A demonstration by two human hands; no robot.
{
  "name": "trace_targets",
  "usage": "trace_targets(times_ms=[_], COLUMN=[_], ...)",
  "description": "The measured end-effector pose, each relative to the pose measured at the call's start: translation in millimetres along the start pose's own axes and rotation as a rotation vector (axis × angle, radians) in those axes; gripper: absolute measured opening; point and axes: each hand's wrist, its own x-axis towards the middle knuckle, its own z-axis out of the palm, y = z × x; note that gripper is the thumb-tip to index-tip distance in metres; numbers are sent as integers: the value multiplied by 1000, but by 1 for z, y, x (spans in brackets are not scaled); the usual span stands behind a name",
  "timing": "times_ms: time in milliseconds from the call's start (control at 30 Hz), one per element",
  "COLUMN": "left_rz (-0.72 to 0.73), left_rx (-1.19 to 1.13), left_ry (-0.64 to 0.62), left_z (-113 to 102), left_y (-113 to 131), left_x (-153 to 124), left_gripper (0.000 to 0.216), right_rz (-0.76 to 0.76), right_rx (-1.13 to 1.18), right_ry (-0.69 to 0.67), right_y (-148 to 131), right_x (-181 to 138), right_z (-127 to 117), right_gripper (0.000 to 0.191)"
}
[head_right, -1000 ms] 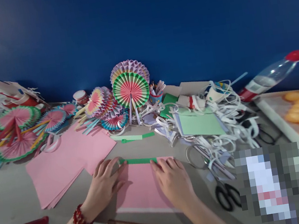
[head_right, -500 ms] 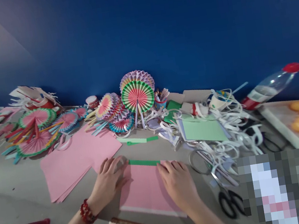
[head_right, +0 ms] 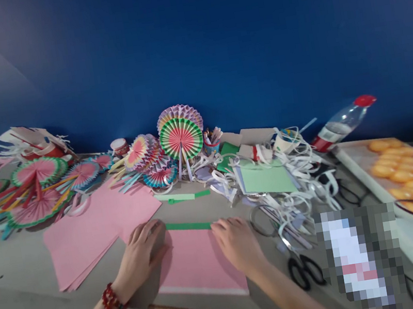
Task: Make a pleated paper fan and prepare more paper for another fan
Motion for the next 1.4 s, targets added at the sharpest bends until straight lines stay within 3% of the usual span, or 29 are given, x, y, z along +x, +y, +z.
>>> trace_targets(times_ms=[100,200,367,500,700,833,933,1000,1067,1167,1200,1400], left_rz=[4,119,191,179,165,108,68,94,118,43,10,-95], left_rx=[-36,-50,-42,-54,-142,-293,-410,-455,-544,-800,-850,-939], left_ry=[-2,-81,-192,-184,-144,-14,118,133,62,-260,-325,-390], left_z=[0,-1,-2,-3,-4,-14,-28,-39,-48,-50,-48,-33], left_y=[2,12,28,25,18,18,26,34,40,43,43,37], left_x=[0,1,1,-1,6,24,46,63,78,93,94,81], left_gripper=[47,52,55,58,50,39,48,57,56,21,20,20], right_rz=[34,40,79,148,184,143,73,42,43,122,156,286], right_rx=[23,17,-12,-14,97,301,476,664,894,1114,1148,1295], right_ry=[-3,-11,-76,-113,-95,-101,-178,-227,-266,-303,-317,-353], right_y=[10,17,15,10,14,22,22,18,15,13,14,20], right_x=[18,53,110,125,113,91,69,55,42,27,22,3], right_z=[-11,-17,-9,-4,-22,-48,-60,-63,-62,-58,-57,-48], right_gripper=[23,26,28,23,11,8,8,11,15,22,24,35])
